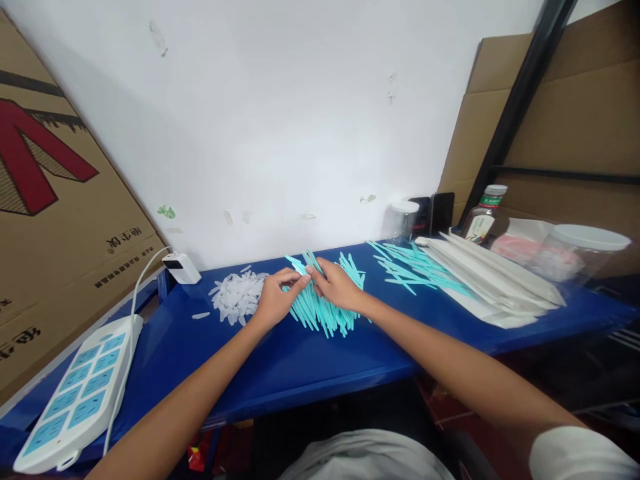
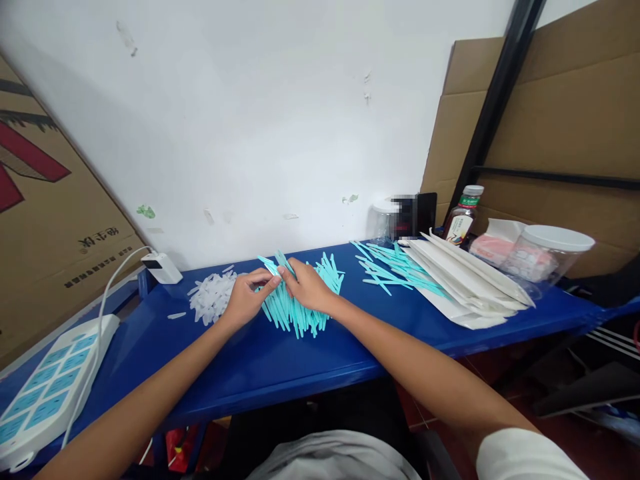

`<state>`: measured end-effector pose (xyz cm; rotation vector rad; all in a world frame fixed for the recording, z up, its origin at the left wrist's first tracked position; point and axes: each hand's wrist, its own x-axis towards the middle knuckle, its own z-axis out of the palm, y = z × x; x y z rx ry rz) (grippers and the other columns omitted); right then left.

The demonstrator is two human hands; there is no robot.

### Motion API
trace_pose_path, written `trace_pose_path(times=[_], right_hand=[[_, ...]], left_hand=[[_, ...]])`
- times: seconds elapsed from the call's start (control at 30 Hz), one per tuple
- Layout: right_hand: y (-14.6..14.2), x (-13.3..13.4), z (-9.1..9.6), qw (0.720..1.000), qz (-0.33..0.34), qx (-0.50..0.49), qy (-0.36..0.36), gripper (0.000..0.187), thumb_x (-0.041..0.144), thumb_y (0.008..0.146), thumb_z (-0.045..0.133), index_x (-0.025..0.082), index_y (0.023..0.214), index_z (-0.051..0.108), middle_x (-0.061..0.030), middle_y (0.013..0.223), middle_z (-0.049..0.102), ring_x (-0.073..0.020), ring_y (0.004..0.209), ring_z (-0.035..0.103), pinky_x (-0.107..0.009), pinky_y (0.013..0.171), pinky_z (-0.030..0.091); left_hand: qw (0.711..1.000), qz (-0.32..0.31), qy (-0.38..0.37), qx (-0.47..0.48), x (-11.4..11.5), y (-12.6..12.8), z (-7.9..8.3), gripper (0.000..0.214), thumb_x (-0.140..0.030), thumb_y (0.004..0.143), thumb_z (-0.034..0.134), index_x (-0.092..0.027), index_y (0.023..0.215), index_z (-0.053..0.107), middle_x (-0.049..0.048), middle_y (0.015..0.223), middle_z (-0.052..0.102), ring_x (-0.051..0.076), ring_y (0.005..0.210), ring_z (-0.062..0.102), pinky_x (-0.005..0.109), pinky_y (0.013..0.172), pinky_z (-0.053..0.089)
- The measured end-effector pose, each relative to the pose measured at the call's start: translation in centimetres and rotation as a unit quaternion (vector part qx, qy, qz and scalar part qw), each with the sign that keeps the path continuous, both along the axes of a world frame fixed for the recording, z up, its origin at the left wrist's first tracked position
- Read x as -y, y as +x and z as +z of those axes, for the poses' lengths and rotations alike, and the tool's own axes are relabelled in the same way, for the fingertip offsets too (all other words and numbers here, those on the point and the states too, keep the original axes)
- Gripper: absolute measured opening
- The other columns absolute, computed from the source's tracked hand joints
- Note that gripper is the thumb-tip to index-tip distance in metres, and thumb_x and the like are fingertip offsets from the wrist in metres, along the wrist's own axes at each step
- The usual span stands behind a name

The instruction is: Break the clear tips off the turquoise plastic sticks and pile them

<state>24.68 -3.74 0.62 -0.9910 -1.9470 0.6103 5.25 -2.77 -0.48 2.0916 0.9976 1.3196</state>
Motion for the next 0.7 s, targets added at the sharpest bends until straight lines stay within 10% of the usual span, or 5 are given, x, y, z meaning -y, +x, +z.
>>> trace_pose_path(times=[0.7], right_hand=[[-0.2,0.7,0.2,0.977,-0.078,0.19,0.063,0.015,0.03,0.103,0.059,0.023,0.096,0.048,-0.0011,0.076,0.069,-0.0181,0.06,0.06,-0.027,0.058,0.025]], left_hand=[[0.934,-0.002,-0.288,0.213,0.4,-0.4,1.1,0.048,-0.058,0.073,0.088,-0.013,0.086,0.076,0.0122,0.085,0.079,0.023,0.076,0.077,0.035,0.071,0.065]])
